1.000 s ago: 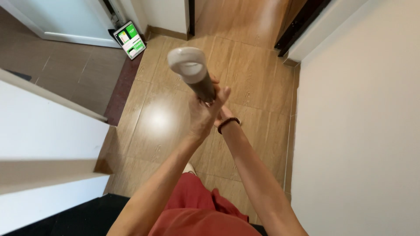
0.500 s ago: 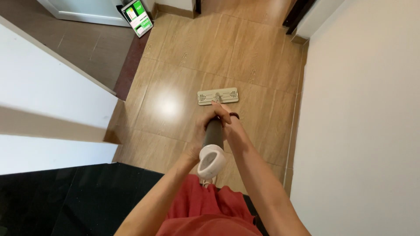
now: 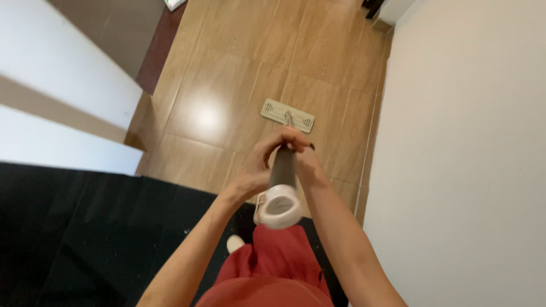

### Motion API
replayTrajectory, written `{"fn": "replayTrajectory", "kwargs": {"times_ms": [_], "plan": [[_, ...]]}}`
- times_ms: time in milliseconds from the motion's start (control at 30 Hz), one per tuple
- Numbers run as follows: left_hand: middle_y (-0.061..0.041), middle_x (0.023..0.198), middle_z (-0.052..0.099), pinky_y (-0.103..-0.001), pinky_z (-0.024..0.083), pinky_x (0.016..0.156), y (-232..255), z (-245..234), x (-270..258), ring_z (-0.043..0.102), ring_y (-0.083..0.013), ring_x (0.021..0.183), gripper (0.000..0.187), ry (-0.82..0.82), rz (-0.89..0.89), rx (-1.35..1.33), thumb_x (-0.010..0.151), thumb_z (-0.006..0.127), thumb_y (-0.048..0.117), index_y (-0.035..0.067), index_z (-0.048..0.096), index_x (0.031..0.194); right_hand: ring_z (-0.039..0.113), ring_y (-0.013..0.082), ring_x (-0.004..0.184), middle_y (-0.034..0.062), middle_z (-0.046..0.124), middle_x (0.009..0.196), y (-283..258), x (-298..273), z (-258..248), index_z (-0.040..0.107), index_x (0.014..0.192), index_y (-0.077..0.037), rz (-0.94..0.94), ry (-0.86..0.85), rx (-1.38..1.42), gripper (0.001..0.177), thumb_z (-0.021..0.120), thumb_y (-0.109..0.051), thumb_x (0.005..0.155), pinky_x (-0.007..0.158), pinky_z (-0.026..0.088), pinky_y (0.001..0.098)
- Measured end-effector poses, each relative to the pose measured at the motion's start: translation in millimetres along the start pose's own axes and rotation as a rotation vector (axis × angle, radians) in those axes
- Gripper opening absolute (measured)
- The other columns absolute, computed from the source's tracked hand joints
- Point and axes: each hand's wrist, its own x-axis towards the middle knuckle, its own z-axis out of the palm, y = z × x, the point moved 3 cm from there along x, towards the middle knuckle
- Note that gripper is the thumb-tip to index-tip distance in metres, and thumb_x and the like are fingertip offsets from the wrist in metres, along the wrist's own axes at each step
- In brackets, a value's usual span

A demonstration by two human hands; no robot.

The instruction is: Mop the floor of a hallway and stairs using a flat mop.

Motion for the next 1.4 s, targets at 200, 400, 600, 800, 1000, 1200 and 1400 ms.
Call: {"fn": "replayTrajectory", "kwargs": {"times_ms": [200, 400, 600, 800, 1000, 1200, 1400], "plan": [[-0.004, 0.127, 0.068, -0.035, 0.041, 0.124, -7.7, 14.6, -59.1, 0.062, -0.0193, 0.131, 0.056, 0.049, 0.027, -0.160, 0.087, 0.048, -0.010, 0.006, 0.059, 0.139, 0.061, 0.0217, 0.092, 0.0166, 0.067, 0.096, -56.6, 20.9, -74.3, 0.059, 0.112, -0.004, 0.010, 0.437, -0.872, 0.028, 0.063, -0.025, 0.094, 0.072, 0.056, 0.0315], [-0.017, 0.126, 0.060, -0.037, 0.040, 0.115, 46.8, 48.2, -89.4, 0.057, -0.0313, 0.125, 0.066, 0.037, 0.295, 0.223, 0.072, 0.082, 0.019, 0.001, 0.053, 0.129, 0.066, 0.0255, 0.090, 0.0178, 0.054, 0.099, -64.2, 11.6, -121.1, 0.028, 0.134, -0.019, 0.039, 0.314, -0.848, 0.058, 0.058, 0.004, 0.090, 0.061, 0.052, 0.0252], [-0.008, 0.089, 0.072, -0.032, 0.057, 0.071, 30.8, 47.9, -91.5, 0.073, -0.0234, 0.080, 0.012, 0.045, 0.288, 0.333, 0.084, 0.079, 0.014, 0.006, 0.073, 0.093, 0.053, 0.0115, 0.060, 0.0171, 0.056, 0.098, -83.4, 27.9, -166.8, 0.012, 0.161, -0.027, 0.220, 0.384, -0.953, 0.095, 0.059, 0.013, 0.089, 0.048, 0.046, 0.0222], [-0.007, 0.061, 0.055, -0.035, 0.046, 0.056, 3.3, 51.9, -71.8, 0.059, -0.0265, 0.056, 0.030, 0.144, 0.386, 0.343, 0.082, 0.075, 0.014, 0.008, 0.053, 0.064, 0.052, 0.0104, 0.057, 0.0161, 0.059, 0.091, -79.3, 29.8, -154.0, 0.016, 0.163, -0.028, 0.134, 0.466, -1.044, 0.095, 0.059, 0.009, 0.087, 0.045, 0.045, 0.0212], [-0.007, 0.060, 0.052, -0.039, 0.042, 0.054, -36.7, 46.1, -28.8, 0.056, -0.0291, 0.055, 0.027, 0.129, 0.388, 0.369, 0.072, 0.073, 0.008, 0.009, 0.049, 0.061, 0.050, 0.0090, 0.058, 0.0154, 0.061, 0.093, -105.7, 57.3, -123.5, 0.020, 0.164, -0.026, 0.091, 0.457, -1.143, 0.092, 0.060, 0.008, 0.089, 0.045, 0.044, 0.0202], [-0.009, 0.060, 0.048, -0.040, 0.038, 0.056, -86.5, 29.6, 47.6, 0.052, -0.0297, 0.055, 0.027, 0.173, 0.301, 0.455, 0.062, 0.072, 0.004, 0.007, 0.046, 0.058, 0.050, 0.0105, 0.056, 0.0145, 0.062, 0.091, -141.7, 127.4, -77.4, 0.019, 0.164, -0.030, 0.100, 0.495, -1.224, 0.093, 0.059, 0.008, 0.088, 0.043, 0.043, 0.0219], [-0.009, 0.084, 0.060, -0.038, 0.052, 0.074, -133.9, 21.4, 130.2, 0.064, -0.0279, 0.082, 0.021, 0.290, 0.220, 0.427, 0.073, 0.079, 0.007, 0.008, 0.059, 0.077, 0.052, 0.0127, 0.059, 0.0168, 0.066, 0.092, -207.1, 227.6, -32.6, 0.013, 0.163, -0.033, 0.050, 0.522, -1.223, 0.091, 0.054, 0.007, 0.093, 0.045, 0.044, 0.0235]]}}
